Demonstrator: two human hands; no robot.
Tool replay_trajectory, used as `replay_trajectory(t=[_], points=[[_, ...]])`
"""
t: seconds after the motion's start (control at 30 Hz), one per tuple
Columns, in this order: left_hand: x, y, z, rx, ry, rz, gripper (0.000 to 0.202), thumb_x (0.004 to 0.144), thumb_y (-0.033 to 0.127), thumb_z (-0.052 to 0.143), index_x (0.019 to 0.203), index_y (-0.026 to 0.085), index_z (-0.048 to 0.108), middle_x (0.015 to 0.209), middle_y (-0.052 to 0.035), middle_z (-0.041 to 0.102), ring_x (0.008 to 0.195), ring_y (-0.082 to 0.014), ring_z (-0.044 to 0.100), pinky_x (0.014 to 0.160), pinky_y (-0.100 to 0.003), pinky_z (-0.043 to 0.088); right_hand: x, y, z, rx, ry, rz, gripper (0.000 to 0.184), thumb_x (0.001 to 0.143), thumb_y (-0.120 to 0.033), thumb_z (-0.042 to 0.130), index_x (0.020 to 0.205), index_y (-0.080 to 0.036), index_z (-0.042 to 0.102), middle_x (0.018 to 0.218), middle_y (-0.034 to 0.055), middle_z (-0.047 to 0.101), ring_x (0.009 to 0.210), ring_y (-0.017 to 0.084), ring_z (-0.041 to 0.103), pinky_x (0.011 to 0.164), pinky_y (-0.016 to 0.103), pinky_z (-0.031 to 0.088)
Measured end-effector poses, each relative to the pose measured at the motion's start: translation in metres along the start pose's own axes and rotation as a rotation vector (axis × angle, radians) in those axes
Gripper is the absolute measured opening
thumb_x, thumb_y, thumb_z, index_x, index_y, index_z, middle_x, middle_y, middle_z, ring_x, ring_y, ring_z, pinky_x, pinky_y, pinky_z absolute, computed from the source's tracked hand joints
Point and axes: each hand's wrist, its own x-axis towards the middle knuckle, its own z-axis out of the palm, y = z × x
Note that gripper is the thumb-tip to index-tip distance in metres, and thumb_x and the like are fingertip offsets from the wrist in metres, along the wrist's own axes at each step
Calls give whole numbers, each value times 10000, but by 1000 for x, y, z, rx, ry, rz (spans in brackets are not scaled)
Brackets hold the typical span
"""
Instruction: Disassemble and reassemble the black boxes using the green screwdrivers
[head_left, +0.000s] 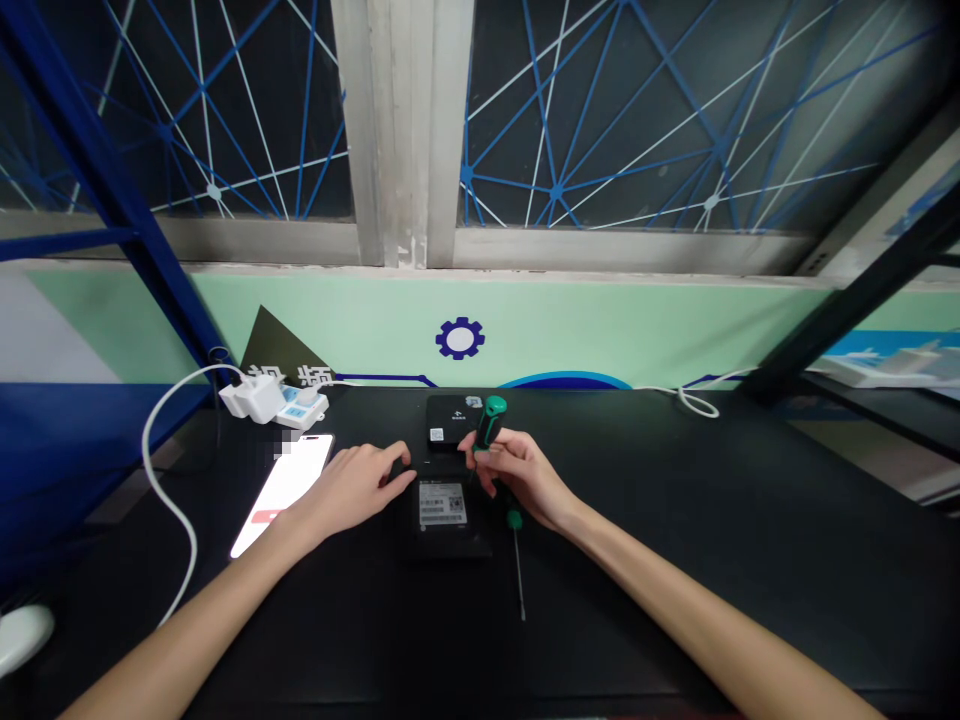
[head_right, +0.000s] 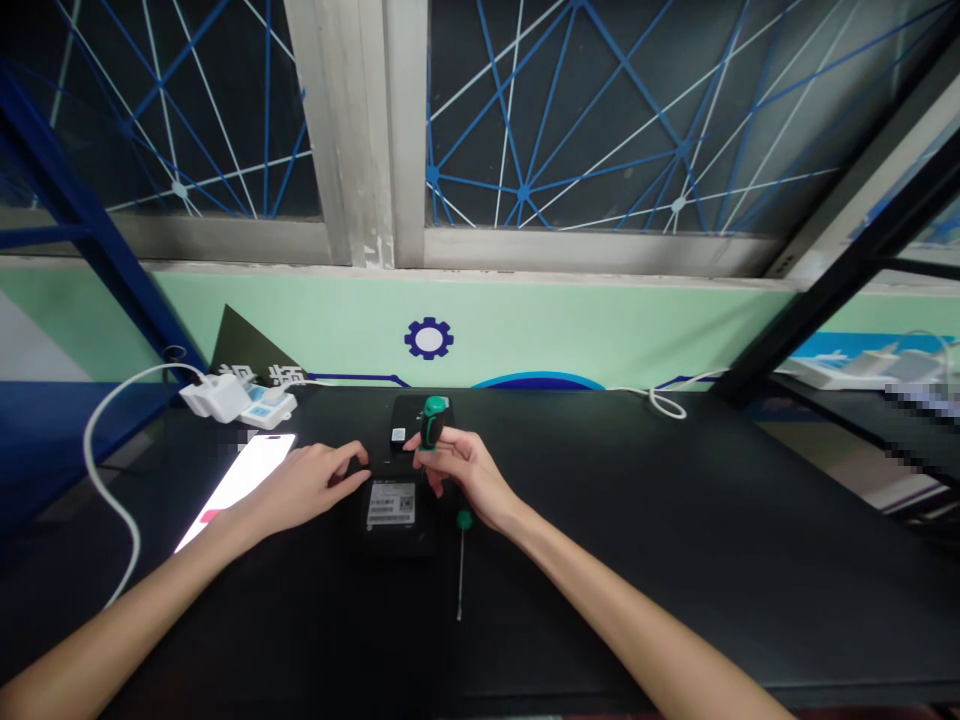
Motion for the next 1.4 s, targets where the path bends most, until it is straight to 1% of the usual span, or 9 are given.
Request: replay_trajectory(t=[0.07, 0.17, 0.33, 0.73, 0.93, 1.1, 1.4], points=[[0, 0, 0, 2, -1, -1, 241, 984, 451, 421, 989, 269, 578, 634, 42, 580, 582, -186, 577, 530, -273, 284, 0, 0, 0, -3, -3, -6, 249, 806, -330, 753, 973, -147, 727, 746, 1, 619, 531, 82, 508, 509, 222, 415], [0, 0, 0, 0, -3, 6, 242, 985, 448, 416, 989, 265, 575, 628, 42, 581, 578, -185, 577, 524, -275, 287, -1, -2, 2, 25, 7, -10, 278, 790, -329, 769, 1000, -163, 692, 736, -8, 631, 523, 84, 515, 504, 218, 422], [0, 0, -1, 7, -2, 12, 245, 986, 438, 410, 979, 255, 572, 614, 41, 572, 566, -179, 570, 527, -276, 294, -1, -3, 5, 50, 18, -28, 263, 776, -331, 783, 921, -179, 624, 725, -3, 662, 512, 89, 508, 495, 216, 429], [0, 0, -1, -1, -3, 6, 239, 990, 442, 422, 982, 260, 577, 630, 41, 576, 576, -180, 576, 526, -278, 289, 0, -1, 1, 47, 21, -15, 251, 783, -331, 766, 941, -162, 670, 747, 13, 663, 528, 93, 513, 510, 227, 417], [0, 1, -2, 2, -12, 2, 223, 994, 435, 424, 981, 266, 569, 626, 47, 574, 581, -180, 574, 525, -272, 284, 0, -2, 0, 47, 20, -11, 233, 772, -326, 764, 917, -157, 696, 745, 17, 661, 535, 99, 510, 519, 239, 417], [0, 3, -4, -1, -23, 0, 250, 989, 443, 411, 972, 254, 574, 633, 36, 581, 574, -179, 577, 526, -276, 290, 0, -2, -1, 32, 16, -11, 195, 785, -305, 750, 900, -152, 715, 744, 17, 647, 540, 105, 511, 529, 247, 411], [-1, 2, -4, 3, -16, 4, 256, 988, 443, 405, 972, 257, 581, 638, 29, 582, 577, -180, 578, 526, -271, 279, 0, -1, -2, 27, 7, -12, 185, 793, -300, 746, 904, -155, 717, 723, 13, 636, 546, 109, 514, 534, 250, 411]])
